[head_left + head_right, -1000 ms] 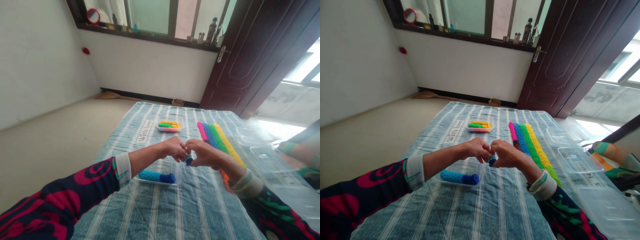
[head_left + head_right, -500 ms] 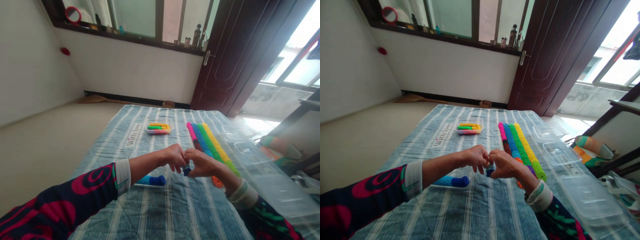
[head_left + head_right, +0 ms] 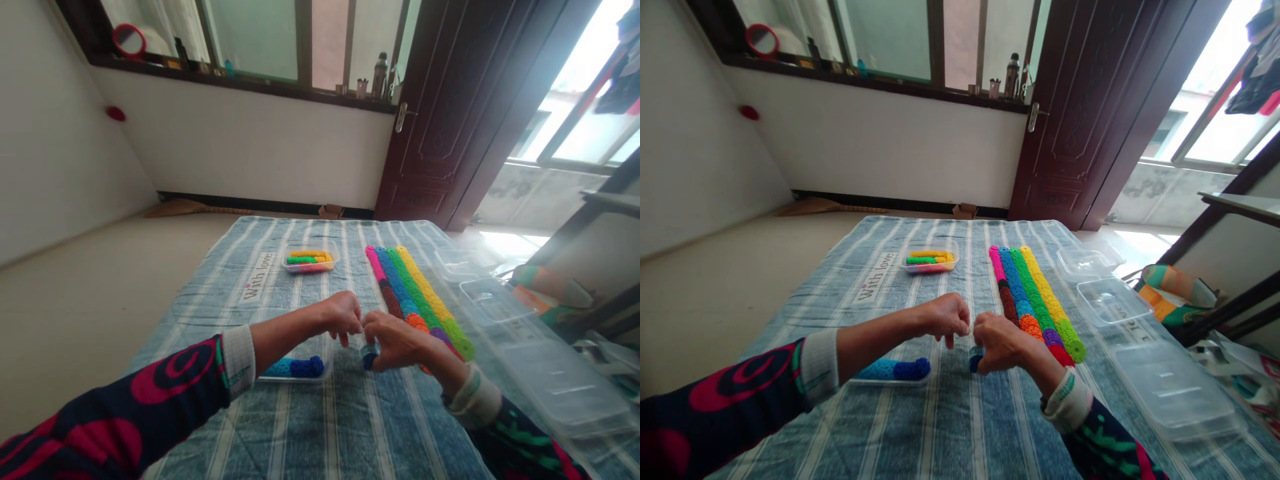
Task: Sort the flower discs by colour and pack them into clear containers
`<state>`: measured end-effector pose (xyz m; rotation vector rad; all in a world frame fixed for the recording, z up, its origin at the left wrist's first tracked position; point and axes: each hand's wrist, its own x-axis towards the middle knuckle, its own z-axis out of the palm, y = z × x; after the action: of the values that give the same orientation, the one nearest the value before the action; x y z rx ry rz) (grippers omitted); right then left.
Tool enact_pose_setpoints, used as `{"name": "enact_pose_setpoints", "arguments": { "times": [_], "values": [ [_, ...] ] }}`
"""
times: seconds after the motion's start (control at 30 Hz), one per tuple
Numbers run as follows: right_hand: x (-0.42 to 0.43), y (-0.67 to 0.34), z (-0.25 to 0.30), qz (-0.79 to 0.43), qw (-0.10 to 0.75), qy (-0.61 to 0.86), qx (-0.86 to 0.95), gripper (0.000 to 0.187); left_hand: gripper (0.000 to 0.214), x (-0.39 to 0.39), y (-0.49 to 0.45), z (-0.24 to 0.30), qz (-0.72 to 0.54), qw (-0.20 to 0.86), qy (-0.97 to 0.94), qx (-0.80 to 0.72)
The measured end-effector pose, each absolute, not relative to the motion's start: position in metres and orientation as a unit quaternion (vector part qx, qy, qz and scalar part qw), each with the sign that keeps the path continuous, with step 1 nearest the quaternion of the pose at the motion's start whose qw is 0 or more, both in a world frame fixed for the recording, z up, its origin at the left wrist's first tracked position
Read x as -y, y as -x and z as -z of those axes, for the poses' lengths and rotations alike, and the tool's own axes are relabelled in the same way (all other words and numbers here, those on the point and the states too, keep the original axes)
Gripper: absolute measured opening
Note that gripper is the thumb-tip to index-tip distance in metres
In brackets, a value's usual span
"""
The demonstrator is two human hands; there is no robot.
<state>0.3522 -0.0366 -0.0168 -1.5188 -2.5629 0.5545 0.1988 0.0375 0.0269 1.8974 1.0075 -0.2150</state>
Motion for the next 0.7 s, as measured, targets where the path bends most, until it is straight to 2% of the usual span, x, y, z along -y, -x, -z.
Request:
{"name": "enact_pose_setpoints", "arguments": {
  "times": [0.27,0.5,0.7],
  "values": [
    [0.039,-0.353,0.024,-0.179,0.066,0.507,0.841,0.022,0.005,-0.047,-0.179,-0.037,0.030,0.488,-0.766,-0.417],
    [0.046,-0.356,0.028,-0.180,0.092,0.515,0.833,0.021,0.014,-0.058,-0.138,-0.046,-0.052,0.470,-0.758,-0.448],
    [0.049,-0.356,0.029,-0.190,0.099,0.524,0.825,0.021,0.019,-0.057,-0.110,-0.041,-0.047,0.471,-0.752,-0.458]
  ]
}}
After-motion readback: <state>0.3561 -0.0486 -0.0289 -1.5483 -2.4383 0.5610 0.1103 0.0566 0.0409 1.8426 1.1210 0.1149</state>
